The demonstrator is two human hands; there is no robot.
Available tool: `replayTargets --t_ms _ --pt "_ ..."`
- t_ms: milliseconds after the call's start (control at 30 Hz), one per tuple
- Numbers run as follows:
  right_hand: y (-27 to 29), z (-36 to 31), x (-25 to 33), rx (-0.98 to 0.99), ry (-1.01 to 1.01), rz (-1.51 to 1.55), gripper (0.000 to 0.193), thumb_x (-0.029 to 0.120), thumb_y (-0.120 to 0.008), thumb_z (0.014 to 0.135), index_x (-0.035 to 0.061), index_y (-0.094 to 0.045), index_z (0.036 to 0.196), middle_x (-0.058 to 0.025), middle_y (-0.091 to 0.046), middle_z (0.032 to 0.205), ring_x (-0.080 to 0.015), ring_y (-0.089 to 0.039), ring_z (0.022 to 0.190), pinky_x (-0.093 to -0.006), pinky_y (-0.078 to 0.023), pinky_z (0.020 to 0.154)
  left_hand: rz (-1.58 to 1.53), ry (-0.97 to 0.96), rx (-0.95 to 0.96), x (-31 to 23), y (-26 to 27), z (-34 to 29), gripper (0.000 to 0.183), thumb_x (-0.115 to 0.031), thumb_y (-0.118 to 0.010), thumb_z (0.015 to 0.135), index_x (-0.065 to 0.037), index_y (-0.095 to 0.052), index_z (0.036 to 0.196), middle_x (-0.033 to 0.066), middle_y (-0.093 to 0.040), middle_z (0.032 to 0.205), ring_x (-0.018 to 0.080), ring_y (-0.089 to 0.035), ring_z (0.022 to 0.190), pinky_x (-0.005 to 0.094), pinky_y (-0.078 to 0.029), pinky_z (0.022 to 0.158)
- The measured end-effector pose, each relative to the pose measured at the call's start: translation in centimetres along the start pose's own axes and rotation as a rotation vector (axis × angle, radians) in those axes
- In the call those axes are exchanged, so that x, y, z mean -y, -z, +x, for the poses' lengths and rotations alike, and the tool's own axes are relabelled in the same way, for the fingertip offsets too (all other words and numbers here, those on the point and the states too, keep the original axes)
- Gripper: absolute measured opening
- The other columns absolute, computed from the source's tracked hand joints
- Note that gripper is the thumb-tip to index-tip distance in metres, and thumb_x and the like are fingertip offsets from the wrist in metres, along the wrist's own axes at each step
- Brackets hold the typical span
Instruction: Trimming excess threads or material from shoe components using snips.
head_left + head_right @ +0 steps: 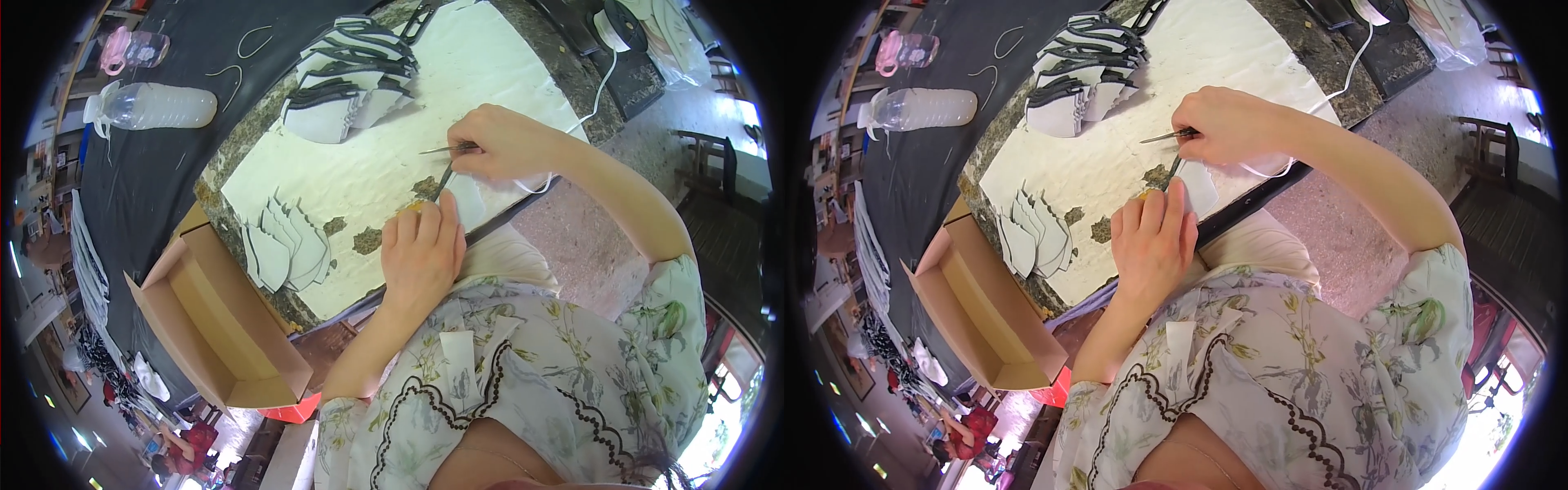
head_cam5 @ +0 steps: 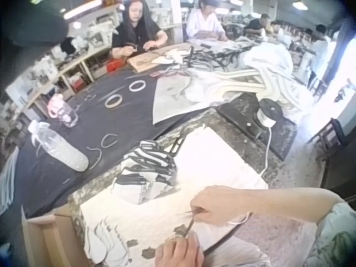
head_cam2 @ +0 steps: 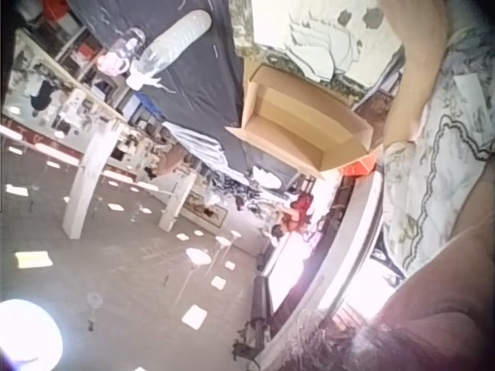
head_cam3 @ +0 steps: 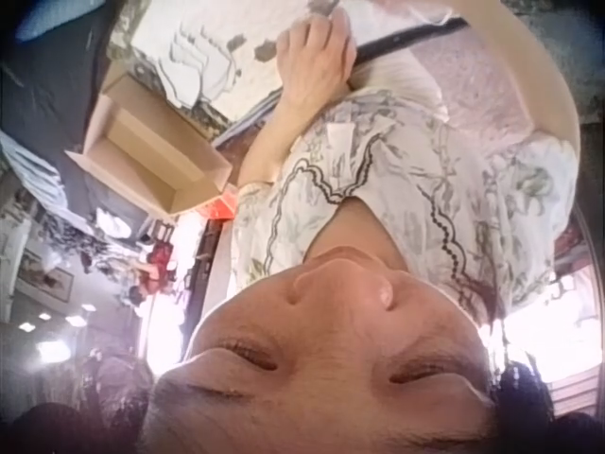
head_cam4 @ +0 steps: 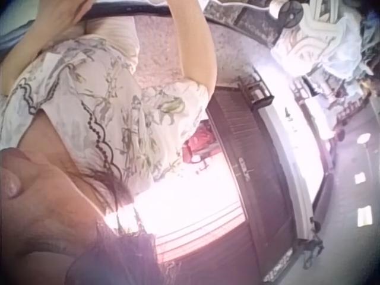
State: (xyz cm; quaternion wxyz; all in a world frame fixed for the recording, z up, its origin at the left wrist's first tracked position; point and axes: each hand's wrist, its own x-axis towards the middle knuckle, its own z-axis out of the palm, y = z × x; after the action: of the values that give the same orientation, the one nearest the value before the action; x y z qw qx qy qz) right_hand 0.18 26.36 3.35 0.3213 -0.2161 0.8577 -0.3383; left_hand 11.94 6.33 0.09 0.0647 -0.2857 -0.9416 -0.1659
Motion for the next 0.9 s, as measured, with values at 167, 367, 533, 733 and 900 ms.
replayTargets --t_ms 167,367,533,733,900 --pt "-0.9 -0.1 -0.3 -0.134 0.037 -0.143 0.022 0.019 -0.065 0.082 -0.0024 -0.065 0.079 -0.0174 -0.065 0.073 -0.0355 -0.063 0.074 -0.0422 -0.048 0.069 0.007 -0.024 0.001 0.0 0.0 0.7 0.053 -0.023 -0.067 0.084 -0.003 -0.056 0.132 0.0082 -0.055 0.099 0.0261 -0.052 0.086 0.0395 -0.041 0.077" --pt "0.7 0.0 -0.9 -0.024 -0.054 0.010 0.020 0.017 -0.065 0.080 -0.0030 -0.064 0.077 -0.0179 -0.064 0.072 -0.0353 -0.063 0.072 -0.0423 -0.049 0.068 0.042 -0.055 0.064 -0.1 0.3 2.0 0.057 -0.026 -0.066 0.083 -0.002 -0.054 0.133 0.0068 -0.053 0.090 0.0242 -0.051 0.079 0.0381 -0.040 0.070" --pt "1.2 -0.4 -1.1 -0.072 -0.040 -0.101 0.019 0.016 -0.065 0.078 -0.0034 -0.064 0.077 -0.0180 -0.064 0.072 -0.0353 -0.063 0.072 -0.0428 -0.049 0.068 0.046 -0.064 0.121 -0.1 0.8 2.9 0.060 -0.025 -0.064 0.081 -0.001 -0.052 0.135 0.0071 -0.054 0.086 0.0239 -0.051 0.077 0.0376 -0.040 0.068" --pt "0.6 -1.1 -0.4 -0.147 -0.061 -0.270 0.019 0.018 -0.063 0.079 -0.0007 -0.064 0.080 -0.0183 -0.065 0.076 -0.0362 -0.064 0.077 -0.0436 -0.049 0.070 0.046 -0.088 0.159 -0.3 1.3 4.0 0.064 -0.025 -0.062 0.080 -0.001 -0.049 0.138 0.0072 -0.055 0.082 0.0234 -0.053 0.073 0.0376 -0.040 0.067" --pt "0.9 -2.8 -0.4 -0.561 -0.045 -0.444 0.025 0.025 -0.063 0.087 0.0032 -0.061 0.098 -0.0183 -0.067 0.088 -0.0362 -0.065 0.081 -0.0439 -0.050 0.073 0.095 -0.053 0.204 -0.3 1.0 4.1 0.063 -0.026 -0.063 0.082 0.000 -0.050 0.137 0.0059 -0.055 0.081 0.0228 -0.054 0.069 0.0375 -0.040 0.065"
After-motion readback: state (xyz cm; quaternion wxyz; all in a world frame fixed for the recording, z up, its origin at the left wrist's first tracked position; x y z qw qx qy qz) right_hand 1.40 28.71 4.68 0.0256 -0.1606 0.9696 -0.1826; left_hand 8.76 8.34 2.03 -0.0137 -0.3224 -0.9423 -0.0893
